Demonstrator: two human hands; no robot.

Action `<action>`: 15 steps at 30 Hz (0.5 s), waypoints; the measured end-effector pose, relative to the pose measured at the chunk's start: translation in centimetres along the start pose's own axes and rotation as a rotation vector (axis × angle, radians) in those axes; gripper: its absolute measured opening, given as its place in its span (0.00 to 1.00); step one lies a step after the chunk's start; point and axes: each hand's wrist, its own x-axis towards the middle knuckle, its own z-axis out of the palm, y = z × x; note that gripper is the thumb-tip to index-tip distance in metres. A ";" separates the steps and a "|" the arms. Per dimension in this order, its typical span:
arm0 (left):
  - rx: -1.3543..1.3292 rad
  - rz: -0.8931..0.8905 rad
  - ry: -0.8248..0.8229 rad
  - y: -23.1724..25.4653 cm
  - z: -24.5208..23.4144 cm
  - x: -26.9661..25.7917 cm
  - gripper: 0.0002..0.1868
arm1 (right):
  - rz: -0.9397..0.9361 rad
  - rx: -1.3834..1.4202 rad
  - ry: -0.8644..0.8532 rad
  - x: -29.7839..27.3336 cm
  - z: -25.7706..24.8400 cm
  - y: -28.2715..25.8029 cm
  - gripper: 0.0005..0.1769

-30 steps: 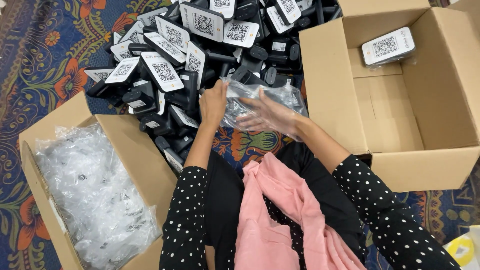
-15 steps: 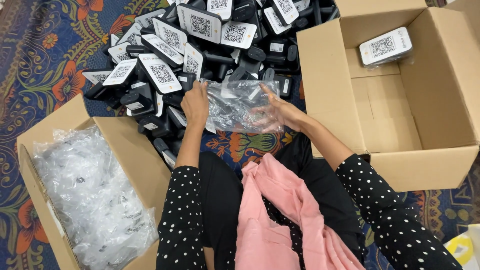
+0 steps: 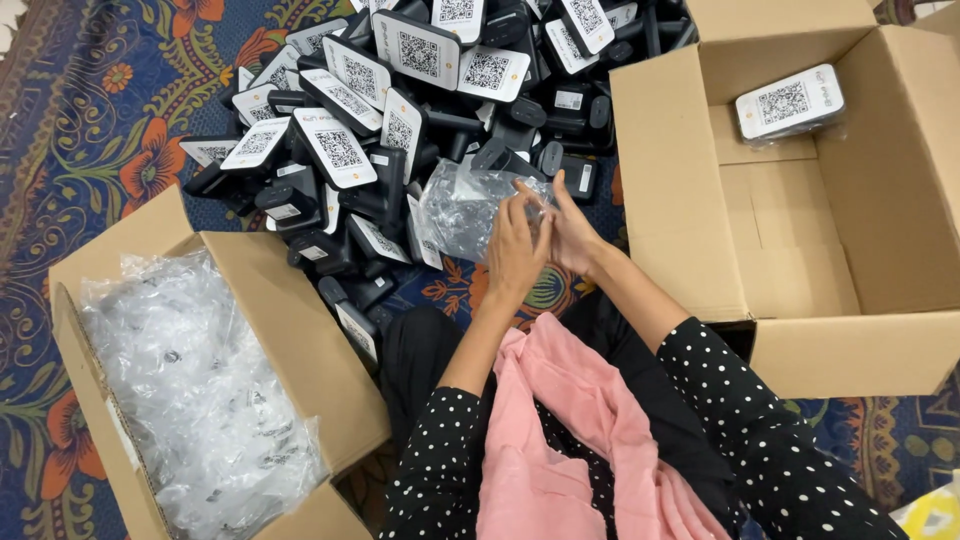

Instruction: The person packs electronic payment notification devices into plastic bags and then places them into cardboard boxes.

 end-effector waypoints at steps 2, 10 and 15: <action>-0.044 -0.005 -0.026 -0.3 -0.3 0.0 0.22 | 0.014 -0.019 -0.025 -0.6 0.6 -0.8 0.59; -0.114 -0.059 -0.172 -0.1 -2.1 1.9 0.28 | -0.041 -0.096 -0.089 3.1 -3.0 1.0 0.61; 0.057 0.068 -0.179 -2.8 -1.2 2.1 0.37 | 0.056 -0.060 -0.059 2.3 0.0 -1.0 0.57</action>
